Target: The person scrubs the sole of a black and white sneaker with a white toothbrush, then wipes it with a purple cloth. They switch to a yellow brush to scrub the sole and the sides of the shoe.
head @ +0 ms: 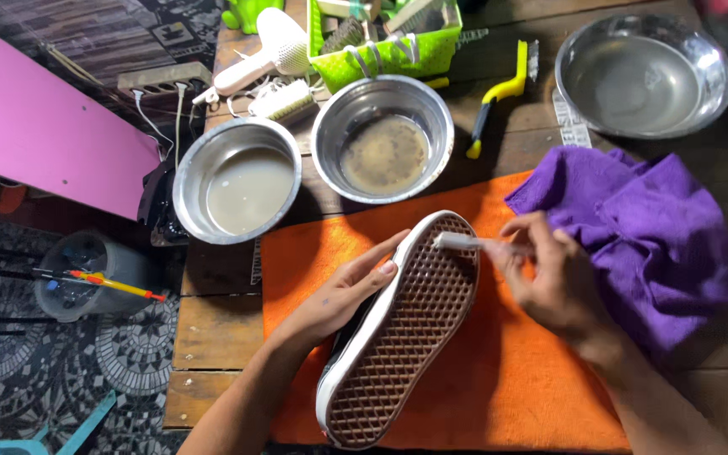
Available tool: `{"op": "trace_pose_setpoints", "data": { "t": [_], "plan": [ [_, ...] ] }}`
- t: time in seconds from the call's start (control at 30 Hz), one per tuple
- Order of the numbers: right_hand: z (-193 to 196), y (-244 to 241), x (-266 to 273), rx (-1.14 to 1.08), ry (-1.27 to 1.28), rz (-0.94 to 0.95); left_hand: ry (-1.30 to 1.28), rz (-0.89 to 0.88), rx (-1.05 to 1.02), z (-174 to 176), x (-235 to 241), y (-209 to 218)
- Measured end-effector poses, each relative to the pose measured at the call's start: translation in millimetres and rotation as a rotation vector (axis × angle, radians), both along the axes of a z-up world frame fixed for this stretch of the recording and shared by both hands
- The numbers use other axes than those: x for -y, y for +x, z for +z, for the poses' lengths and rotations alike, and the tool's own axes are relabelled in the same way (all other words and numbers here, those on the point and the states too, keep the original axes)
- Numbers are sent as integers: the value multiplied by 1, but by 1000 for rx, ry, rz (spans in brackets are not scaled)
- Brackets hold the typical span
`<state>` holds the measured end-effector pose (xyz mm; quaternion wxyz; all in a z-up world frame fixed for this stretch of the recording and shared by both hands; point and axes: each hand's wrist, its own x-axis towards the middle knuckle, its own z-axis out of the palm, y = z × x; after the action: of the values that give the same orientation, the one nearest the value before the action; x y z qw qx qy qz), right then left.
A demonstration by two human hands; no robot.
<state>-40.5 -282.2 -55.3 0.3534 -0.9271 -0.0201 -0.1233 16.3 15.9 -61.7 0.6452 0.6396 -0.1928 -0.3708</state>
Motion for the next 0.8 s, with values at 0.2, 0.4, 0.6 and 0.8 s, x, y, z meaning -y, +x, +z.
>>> {"op": "trace_pose_setpoints", "data": {
  "t": [0.2, 0.4, 0.6, 0.8],
  "plan": [
    [18, -6, -27, -156, 148, -78, -7, -6, 6, 1, -3, -4],
    [26, -12, -33, -226, 291, -75, -15, -7, 4, 1, -2, -5],
    [14, -13, -33, -206, 390, -56, -18, -13, 5, 2, -2, -7],
    [17, -16, -25, -271, 375, -15, -18, -13, -4, 3, -2, -7]
  ]
}}
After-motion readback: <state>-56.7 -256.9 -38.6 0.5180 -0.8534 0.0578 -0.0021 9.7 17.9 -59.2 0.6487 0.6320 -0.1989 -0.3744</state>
